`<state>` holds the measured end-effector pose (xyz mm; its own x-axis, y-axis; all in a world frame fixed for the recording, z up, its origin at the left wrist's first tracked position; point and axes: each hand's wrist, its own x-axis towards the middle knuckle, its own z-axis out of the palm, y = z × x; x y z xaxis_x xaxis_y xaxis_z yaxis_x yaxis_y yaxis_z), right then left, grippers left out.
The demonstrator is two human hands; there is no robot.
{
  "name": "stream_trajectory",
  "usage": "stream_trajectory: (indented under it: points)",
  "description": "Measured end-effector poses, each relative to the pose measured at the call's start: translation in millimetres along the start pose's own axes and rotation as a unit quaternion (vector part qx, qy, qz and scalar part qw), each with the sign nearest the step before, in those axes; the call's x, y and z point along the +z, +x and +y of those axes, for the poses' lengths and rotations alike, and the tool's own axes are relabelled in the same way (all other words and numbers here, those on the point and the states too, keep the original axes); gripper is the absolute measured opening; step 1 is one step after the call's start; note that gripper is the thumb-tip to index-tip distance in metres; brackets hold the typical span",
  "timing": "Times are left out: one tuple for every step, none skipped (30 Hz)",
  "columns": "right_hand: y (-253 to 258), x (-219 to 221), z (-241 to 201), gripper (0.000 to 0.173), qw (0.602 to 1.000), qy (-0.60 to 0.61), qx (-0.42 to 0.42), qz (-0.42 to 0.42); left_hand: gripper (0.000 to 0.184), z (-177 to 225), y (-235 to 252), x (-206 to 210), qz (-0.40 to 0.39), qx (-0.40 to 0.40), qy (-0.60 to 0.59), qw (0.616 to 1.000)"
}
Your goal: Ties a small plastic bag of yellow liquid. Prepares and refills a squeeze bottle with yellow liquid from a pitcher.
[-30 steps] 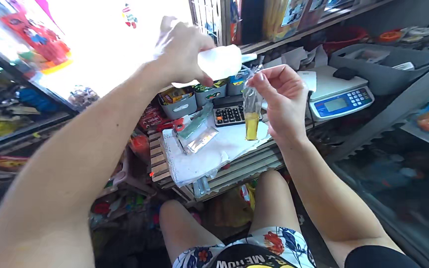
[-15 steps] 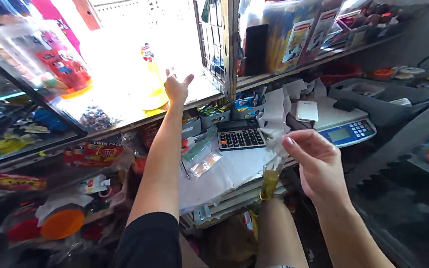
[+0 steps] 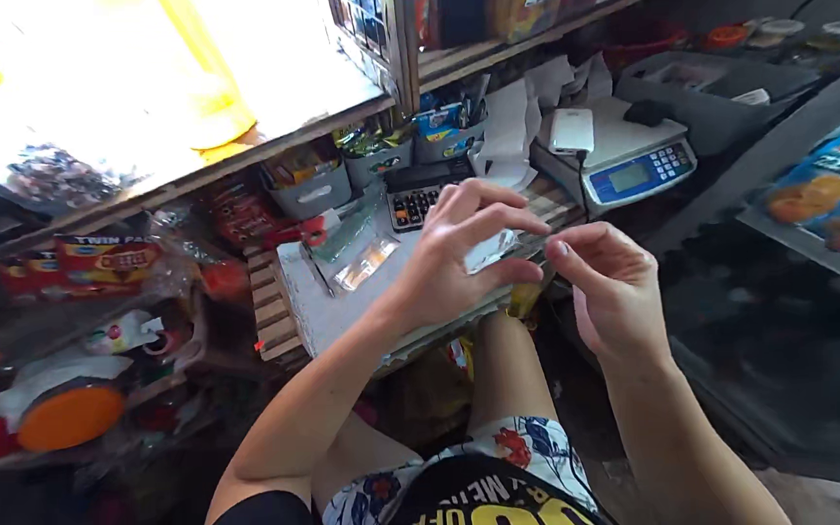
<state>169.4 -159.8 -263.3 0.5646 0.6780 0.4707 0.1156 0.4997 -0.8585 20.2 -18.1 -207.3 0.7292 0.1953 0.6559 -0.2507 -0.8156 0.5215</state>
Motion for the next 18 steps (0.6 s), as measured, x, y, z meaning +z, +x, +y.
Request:
stream_trajectory:
  points:
    - [-2.9,0.2,-0.3,0.008,1.0,-0.001,0.003,0.001,0.026,1.8,-2.8,7.7,-0.013,-0.002,0.017,1.0]
    - [-5.6,0.3,-0.3,0.008,1.0,-0.002,0.005,0.004,0.022,1.7,-3.7,12.1,-0.018,-0.004,0.041,0.999]
    - [-8.1,-0.4,0.1,0.008,1.0,-0.002,0.005,0.005,0.017,0.5,-3.2,14.3,-0.018,-0.001,0.06,0.998]
    - [-10.2,-1.5,0.9,0.008,1.0,-0.004,0.004,0.004,0.012,-1.1,-1.9,15.0,-0.016,0.007,0.075,0.997]
    - [-12.2,-3.1,1.7,0.008,1.0,-0.007,0.004,0.001,0.01,-2.0,-0.6,14.4,-0.02,0.015,0.086,0.996]
    - [-14.4,-5.2,2.6,0.008,1.0,-0.011,0.005,-0.004,0.009,-1.6,0.4,13.2,-0.03,0.02,0.089,0.995]
    - [-17.0,-7.0,3.4,0.007,1.0,-0.015,0.006,-0.01,0.009,0.2,1.2,11.7,-0.043,0.02,0.081,0.996]
    - [-19.6,-8.2,3.7,0.007,1.0,-0.015,0.008,-0.014,0.008,3.0,1.8,10.6,-0.055,0.016,0.064,0.996]
    - [-21.8,-8.6,3.2,0.007,1.0,-0.011,0.008,-0.016,0.008,6.2,2.5,10.3,-0.066,0.01,0.038,0.997]
    - [-23.9,-9.0,2.3,0.007,1.0,-0.006,0.005,-0.017,0.01,10.0,3.2,11.0,-0.079,0.001,0.006,0.997]
    - [-26.1,-9.6,1.5,0.008,1.0,-0.005,0.003,-0.017,0.014,15.0,3.5,13.0,-0.096,-0.017,-0.028,0.995]
    - [-28.4,-10.2,0.8,0.009,1.0,-0.008,0.002,-0.017,0.021,20.0,4.0,15.4,-0.11,-0.033,-0.05,0.992]
    - [-31.1,-11.0,-0.1,0.01,1.0,-0.01,0.003,-0.017,0.027,24.2,4.5,18.6,-0.115,-0.042,-0.058,0.991]
    - [-33.9,-11.9,-1.8,0.012,1.0,-0.012,0.008,-0.016,0.028,27.4,5.1,22.0,-0.114,-0.041,-0.054,0.991]
    - [-36.7,-13.9,-4.0,0.017,1.0,-0.013,0.015,-0.018,0.025,30.4,5.8,24.4,-0.115,-0.034,-0.044,0.992]
    - [-38.8,-17.1,-6.8,0.024,0.999,-0.011,0.023,-0.031,0.018,33.5,6.4,26.4,-0.115,-0.027,-0.034,0.992]
    - [-39.6,-20.9,-9.5,0.028,0.998,-0.004,0.029,-0.055,0.012,36.5,7.2,28.1,-0.114,-0.022,-0.037,0.993]
    - [-39.9,-25.0,-11.3,0.029,0.995,0.01,0.031,-0.091,0.009,39.4,8.1,28.9,-0.113,-0.02,-0.045,0.992]
